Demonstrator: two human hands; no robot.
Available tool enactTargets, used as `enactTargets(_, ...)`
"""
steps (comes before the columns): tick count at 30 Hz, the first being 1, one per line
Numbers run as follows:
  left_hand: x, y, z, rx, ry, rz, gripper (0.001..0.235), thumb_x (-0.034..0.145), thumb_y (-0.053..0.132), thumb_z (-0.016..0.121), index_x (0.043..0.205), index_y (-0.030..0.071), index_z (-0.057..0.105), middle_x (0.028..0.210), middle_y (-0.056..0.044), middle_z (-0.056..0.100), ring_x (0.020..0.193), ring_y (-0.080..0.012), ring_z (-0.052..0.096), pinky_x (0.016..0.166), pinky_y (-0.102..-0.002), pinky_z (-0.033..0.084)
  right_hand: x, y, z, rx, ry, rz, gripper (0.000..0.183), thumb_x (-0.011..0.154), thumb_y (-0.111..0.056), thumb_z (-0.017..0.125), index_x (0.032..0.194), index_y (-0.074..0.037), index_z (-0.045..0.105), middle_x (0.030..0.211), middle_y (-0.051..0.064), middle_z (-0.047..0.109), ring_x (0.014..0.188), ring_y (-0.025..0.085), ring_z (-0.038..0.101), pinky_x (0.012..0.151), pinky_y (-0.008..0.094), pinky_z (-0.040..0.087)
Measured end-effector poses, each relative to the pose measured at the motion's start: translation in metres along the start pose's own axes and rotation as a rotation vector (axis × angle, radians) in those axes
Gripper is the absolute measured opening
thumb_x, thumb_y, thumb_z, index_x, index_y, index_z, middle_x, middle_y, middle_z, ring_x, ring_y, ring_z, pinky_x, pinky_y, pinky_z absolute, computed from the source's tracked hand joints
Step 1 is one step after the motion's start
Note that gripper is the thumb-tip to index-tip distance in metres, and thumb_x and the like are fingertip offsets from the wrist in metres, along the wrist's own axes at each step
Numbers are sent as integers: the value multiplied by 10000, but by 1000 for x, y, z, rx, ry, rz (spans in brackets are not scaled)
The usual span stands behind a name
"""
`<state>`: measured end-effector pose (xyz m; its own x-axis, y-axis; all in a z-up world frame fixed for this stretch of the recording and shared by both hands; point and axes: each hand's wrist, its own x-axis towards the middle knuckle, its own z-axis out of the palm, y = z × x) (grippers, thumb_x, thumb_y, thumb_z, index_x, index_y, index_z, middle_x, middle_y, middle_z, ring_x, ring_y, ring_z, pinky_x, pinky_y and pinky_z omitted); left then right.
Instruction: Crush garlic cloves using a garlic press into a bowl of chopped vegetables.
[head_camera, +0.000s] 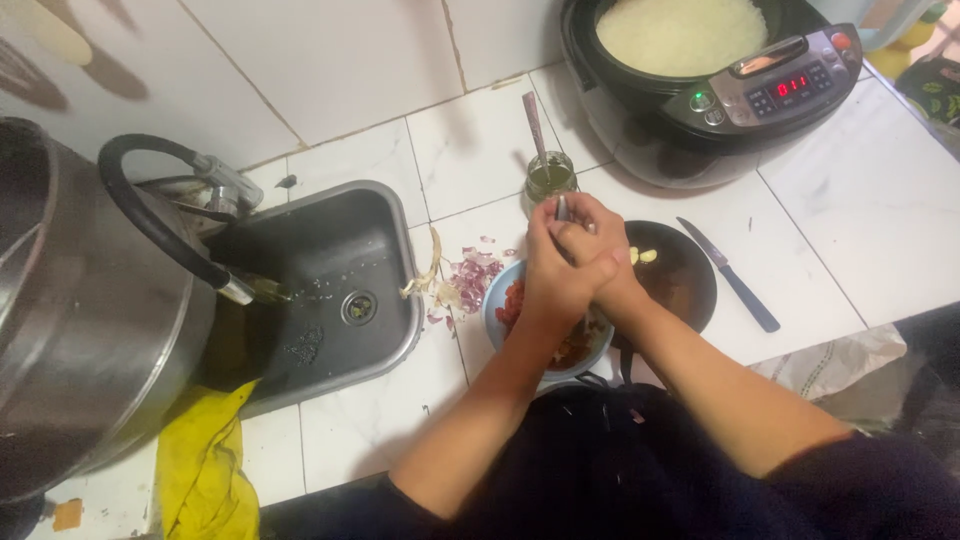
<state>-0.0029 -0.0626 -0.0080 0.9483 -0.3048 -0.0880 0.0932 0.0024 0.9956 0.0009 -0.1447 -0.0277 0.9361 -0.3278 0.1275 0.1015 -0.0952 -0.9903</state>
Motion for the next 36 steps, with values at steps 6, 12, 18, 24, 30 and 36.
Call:
enactTargets(6, 3, -4, 6, -40, 48, 6, 1266, 638, 407, 844, 1572, 77, 56, 1535, -377, 303, 1436, -503, 349, 1164, -580, 360, 13, 11, 0, -105, -27, -3, 274, 823, -251, 668, 1043, -115, 757, 793, 96, 716, 713, 201, 600, 638, 332, 480)
enactTargets(12, 10, -7, 9, -77, 105, 5, 1183, 665, 403, 818, 1554, 69, 112, 1515, -364, 341, 1424, -495, 374, 1150, -575, 374, 29, 24, 1, -218, -17, -1, 218, 835, -273, 692, 1012, -164, 760, 796, 80, 710, 717, 216, 631, 647, 344, 494)
enactTargets(18, 11, -4, 14, -111, 154, -17, 1102, 693, 399, 793, 1535, 61, 167, 1496, -350, 379, 1412, -488, 399, 1136, -570, 387, 23, 21, 6, -268, -12, 29, 166, 823, -299, 687, 939, -213, 771, 761, 50, 720, 738, 208, 679, 677, 350, 531)
enactTargets(24, 9, 4, 18, -143, 192, -24, 1023, 721, 396, 767, 1517, 54, 223, 1476, -337, 417, 1400, -481, 424, 1122, -565, 400, 28, 16, 9, -252, 7, 52, 173, 804, -321, 683, 906, -224, 784, 713, 4, 712, 717, 150, 685, 644, 308, 522)
enactTargets(30, 9, 7, 13, -178, 237, -25, 946, 749, 392, 741, 1498, 46, 278, 1457, -324, 455, 1388, -473, 449, 1107, -561, 413, 33, 6, 11, -293, -8, 61, 186, 824, -368, 682, 909, -237, 782, 750, 30, 731, 785, 220, 716, 708, 365, 538)
enactTargets(36, 11, 4, -3, -211, 300, -14, 873, 777, 389, 716, 1480, 39, 334, 1437, -310, 492, 1375, -466, 474, 1093, -556, 426, 27, -17, 2, -271, -75, 206, 226, 847, -515, 725, 982, -342, 780, 838, -57, 751, 838, 139, 734, 768, 316, 573)
